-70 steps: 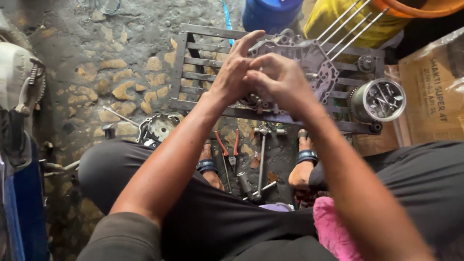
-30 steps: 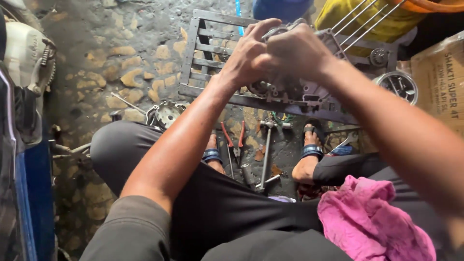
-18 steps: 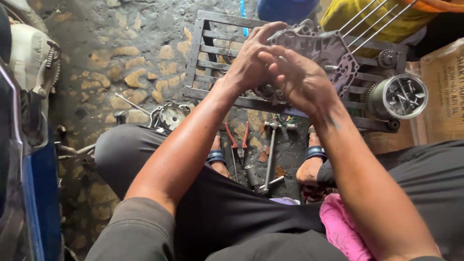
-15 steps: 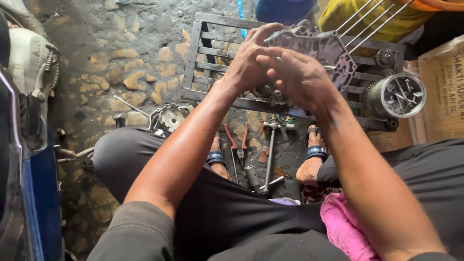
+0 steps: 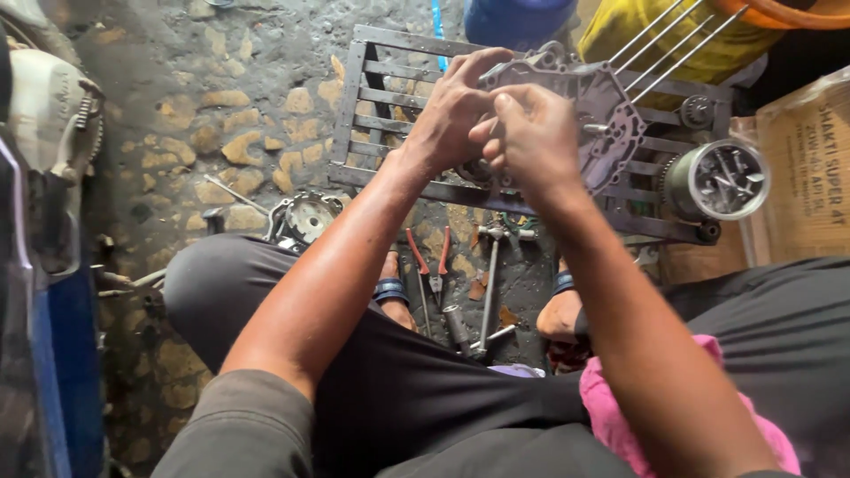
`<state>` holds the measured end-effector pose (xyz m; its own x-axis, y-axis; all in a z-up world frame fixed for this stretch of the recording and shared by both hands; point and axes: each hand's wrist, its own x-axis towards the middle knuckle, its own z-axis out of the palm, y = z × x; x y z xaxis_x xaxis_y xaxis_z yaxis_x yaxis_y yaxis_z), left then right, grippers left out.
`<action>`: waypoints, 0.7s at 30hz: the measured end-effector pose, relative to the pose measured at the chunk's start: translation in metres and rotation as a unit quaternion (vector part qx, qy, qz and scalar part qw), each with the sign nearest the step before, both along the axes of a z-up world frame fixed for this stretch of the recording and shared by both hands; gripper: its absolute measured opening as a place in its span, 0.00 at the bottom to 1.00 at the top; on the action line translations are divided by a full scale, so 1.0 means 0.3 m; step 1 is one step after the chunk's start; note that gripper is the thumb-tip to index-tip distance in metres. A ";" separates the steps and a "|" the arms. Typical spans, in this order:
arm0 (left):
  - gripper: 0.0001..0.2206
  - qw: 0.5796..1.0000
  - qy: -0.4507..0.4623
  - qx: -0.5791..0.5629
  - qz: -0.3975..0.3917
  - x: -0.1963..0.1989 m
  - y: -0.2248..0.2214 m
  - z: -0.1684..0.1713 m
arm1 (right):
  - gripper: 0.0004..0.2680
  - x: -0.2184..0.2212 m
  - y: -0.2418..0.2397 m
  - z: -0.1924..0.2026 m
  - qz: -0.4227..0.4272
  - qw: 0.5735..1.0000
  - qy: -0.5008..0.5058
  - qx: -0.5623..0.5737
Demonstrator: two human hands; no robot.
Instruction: Assemble and inspect motorcycle engine components including the crankcase and transmission gears.
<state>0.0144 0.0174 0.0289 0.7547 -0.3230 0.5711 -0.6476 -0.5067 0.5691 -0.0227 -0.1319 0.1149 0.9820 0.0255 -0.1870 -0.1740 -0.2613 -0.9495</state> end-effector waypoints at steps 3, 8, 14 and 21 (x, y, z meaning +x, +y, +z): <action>0.07 1.000 0.010 0.005 -0.004 -0.009 0.004 -0.014 | 0.10 0.002 -0.070 0.047 0.125 0.992 0.009 -0.005; 0.13 1.000 0.007 -0.010 0.012 -0.010 0.001 -0.011 | 0.06 0.046 -0.311 0.176 0.138 0.888 -0.325 -0.294; 0.13 1.000 -0.019 -0.005 0.013 -0.029 0.004 0.038 | 0.06 0.022 -0.465 0.264 0.069 0.915 -0.258 -0.304; 0.11 0.999 -0.003 0.006 0.033 -0.056 -0.015 0.049 | 0.05 -0.052 -0.414 0.308 0.077 0.938 -0.220 -0.255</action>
<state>-0.0023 0.0128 0.0436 0.7708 -0.2805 0.5721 -0.6164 -0.5553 0.5582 -0.0382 -0.2561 0.2073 0.9588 0.1918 0.2094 0.2834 -0.6905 -0.6654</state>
